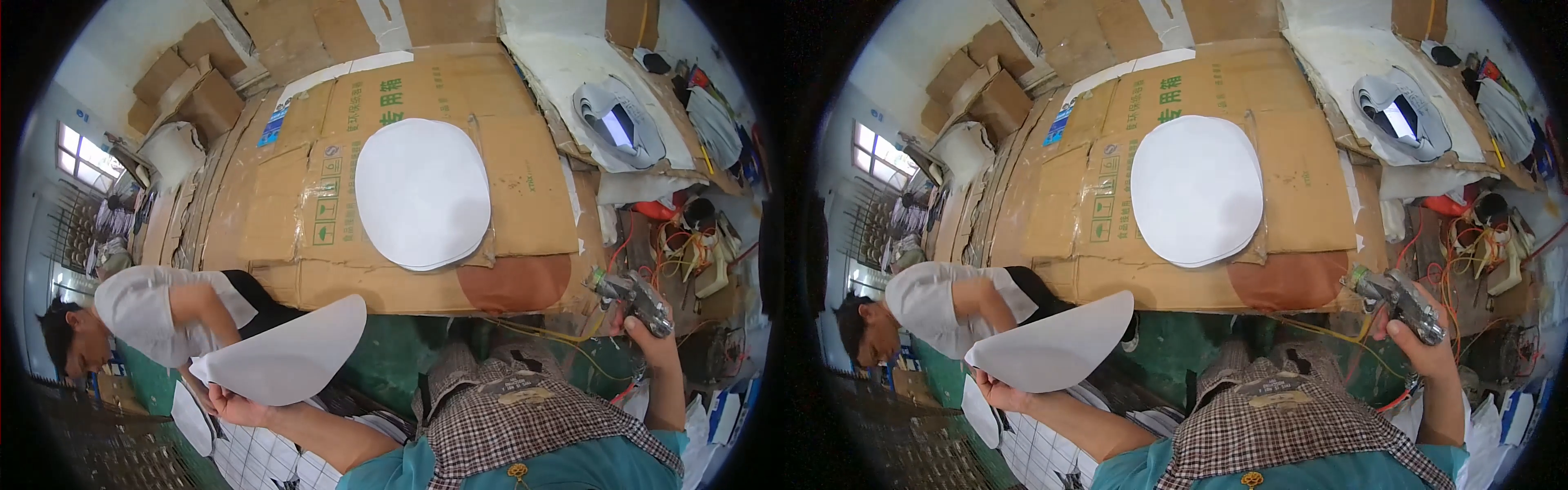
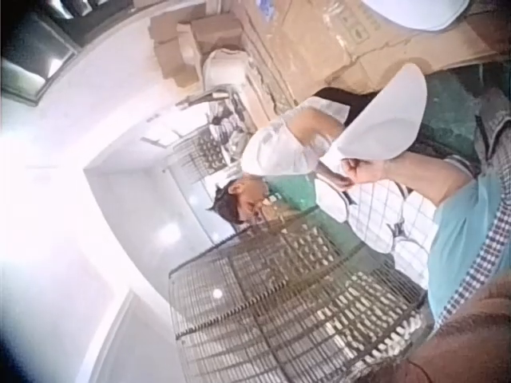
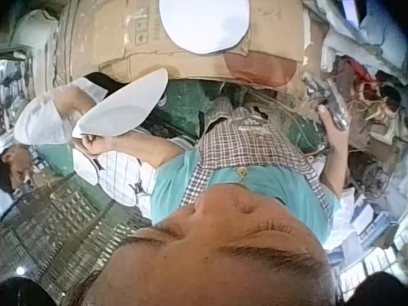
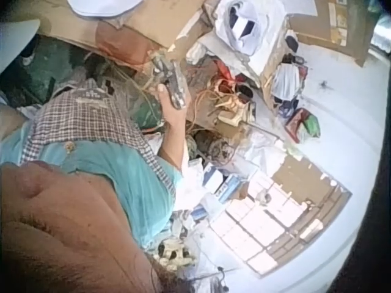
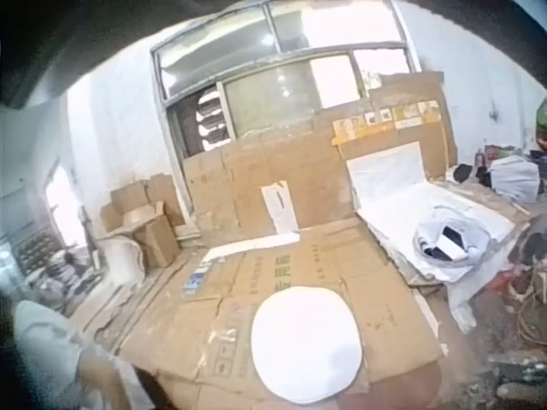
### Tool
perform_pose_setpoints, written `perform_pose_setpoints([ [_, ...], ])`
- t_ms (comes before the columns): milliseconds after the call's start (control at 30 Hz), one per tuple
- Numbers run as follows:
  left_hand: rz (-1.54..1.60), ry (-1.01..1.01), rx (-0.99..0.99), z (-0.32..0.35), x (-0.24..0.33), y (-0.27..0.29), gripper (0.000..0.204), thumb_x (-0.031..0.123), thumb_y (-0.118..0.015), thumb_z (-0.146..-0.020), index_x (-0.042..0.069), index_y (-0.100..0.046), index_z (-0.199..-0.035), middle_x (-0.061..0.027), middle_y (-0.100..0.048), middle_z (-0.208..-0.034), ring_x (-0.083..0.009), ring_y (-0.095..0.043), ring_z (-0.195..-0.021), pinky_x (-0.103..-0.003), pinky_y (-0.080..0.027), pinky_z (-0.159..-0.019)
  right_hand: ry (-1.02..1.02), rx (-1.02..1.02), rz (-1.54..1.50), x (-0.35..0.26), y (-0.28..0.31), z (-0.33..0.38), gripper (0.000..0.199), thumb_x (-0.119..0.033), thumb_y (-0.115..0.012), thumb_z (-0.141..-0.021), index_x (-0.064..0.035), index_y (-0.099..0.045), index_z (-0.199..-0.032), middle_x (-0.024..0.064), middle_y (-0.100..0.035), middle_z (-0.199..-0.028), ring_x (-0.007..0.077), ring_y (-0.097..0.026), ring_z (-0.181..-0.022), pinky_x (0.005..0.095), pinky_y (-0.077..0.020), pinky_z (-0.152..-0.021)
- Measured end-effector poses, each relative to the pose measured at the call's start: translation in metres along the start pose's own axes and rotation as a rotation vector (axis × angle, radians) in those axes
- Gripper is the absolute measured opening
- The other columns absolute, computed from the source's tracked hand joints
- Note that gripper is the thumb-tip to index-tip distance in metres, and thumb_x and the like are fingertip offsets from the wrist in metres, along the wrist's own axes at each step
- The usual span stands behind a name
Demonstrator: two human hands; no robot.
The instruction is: Using a glue gun to apply adhesive to fabric pieces and handing them to a colleague in a workshop setting.
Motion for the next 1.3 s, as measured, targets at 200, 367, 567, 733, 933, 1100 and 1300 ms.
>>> perform_pose_setpoints([
  [200, 0.045, -0.094, 0.163, -0.008, -0.001, 0.026, 0.009, 0.006, -0.049, -0.08, 0.004, -0.053, -0.073, -0.0017, -0.053, -0.063, -0.0161, -0.055, -0.063, -0.035, -0.048, -0.069, 0.021, 0.068, 0.107, -0.005, 0.013, 0.002, 0.055, -0.021, -0.069, -0.077, 0.0042, -0.047, -0.119, 0.0084, -0.059, -0.082, 0.0136, -0.057, -0.07, 0.0254, -0.0483, -0.061],
  [367, 0.046, -0.078, 0.083, -0.011, -0.008, 0.031, 0.009, 0.005, -0.05, -0.079, -0.002, -0.055, -0.082, -0.0065, -0.06, -0.074, -0.02, -0.06, -0.074, -0.036, -0.049, -0.074, -0.082, -0.016, 0.103, -0.004, 0.015, 0.003, 0.054, -0.015, -0.068, -0.076, 0.0046, -0.046, -0.122, 0.0101, -0.06, -0.091, 0.0146, -0.059, -0.07, 0.0287, -0.0507, -0.063],
  [567, 0.017, -0.116, 0.268, -0.015, -0.015, 0.045, 0.03, 0.005, -0.05, -0.078, -0.01, -0.055, -0.103, -0.018, -0.061, -0.101, -0.0287, -0.057, -0.101, -0.042, -0.045, -0.09, -0.018, -0.147, 0.0, 0.009, -0.017, -0.021, 0.052, -0.014, -0.067, -0.079, 0.0042, -0.046, -0.123, 0.0082, -0.061, -0.085, 0.0143, -0.059, -0.071, 0.0288, -0.05, -0.065],
  [733, 0.005, -0.301, 0.431, -0.008, -0.019, 0.026, 0.026, 0.006, -0.048, -0.078, -0.01, -0.053, -0.098, -0.0212, -0.059, -0.098, -0.0309, -0.057, -0.095, -0.041, -0.047, -0.085, 0.055, 0.12, 0.041, 0.006, 0.013, -0.037, 0.05, -0.013, -0.063, -0.081, 0.0035, -0.044, -0.125, 0.0069, -0.06, -0.081, 0.0133, -0.058, -0.068, 0.0266, -0.0484, -0.065],
  [933, -0.098, -0.319, 0.347, 0.001, -0.073, 0.002, 0.037, -0.006, -0.046, -0.069, -0.007, -0.044, -0.106, -0.0203, -0.057, -0.081, -0.0306, -0.057, -0.076, -0.037, -0.051, -0.071, -0.038, 0.047, 0.089, -0.002, 0.028, -0.028, 0.054, -0.016, -0.066, -0.079, 0.0032, -0.044, -0.125, 0.0078, -0.059, -0.086, 0.0133, -0.058, -0.07, 0.0277, -0.0495, -0.064],
  [1100, -0.744, 0.219, 0.501, 0.011, -0.257, 0.078, 0.028, -0.004, -0.053, -0.074, 0.001, -0.053, -0.102, -0.0038, -0.055, -0.077, -0.0133, -0.053, -0.068, -0.024, -0.045, -0.061, 0.019, -0.087, 0.03, 0.001, 0.018, -0.037, 0.053, -0.014, -0.066, -0.079, 0.004, -0.044, -0.124, 0.0086, -0.059, -0.087, 0.0136, -0.058, -0.071, 0.0282, -0.05, -0.065],
  [1300, -1.634, 0.326, 0.084, 0.028, -0.375, 0.1, 0.027, 0.009, -0.058, -0.076, -0.002, -0.056, -0.101, -0.0116, -0.057, -0.08, -0.0258, -0.056, -0.075, -0.034, -0.046, -0.071, 0.022, -0.057, 0.13, -0.004, 0.039, -0.041, 0.053, -0.013, -0.066, -0.079, 0.005, -0.044, -0.124, 0.0083, -0.06, -0.089, 0.0128, -0.059, -0.074, 0.0282, -0.0512, -0.065],
])
Point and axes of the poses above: each hand's wrist, its own z-axis away from the middle knuckle, its own y-axis out of the back of the hand, x = y × z, the point moved 7 cm from there along -z, towards the middle knuckle
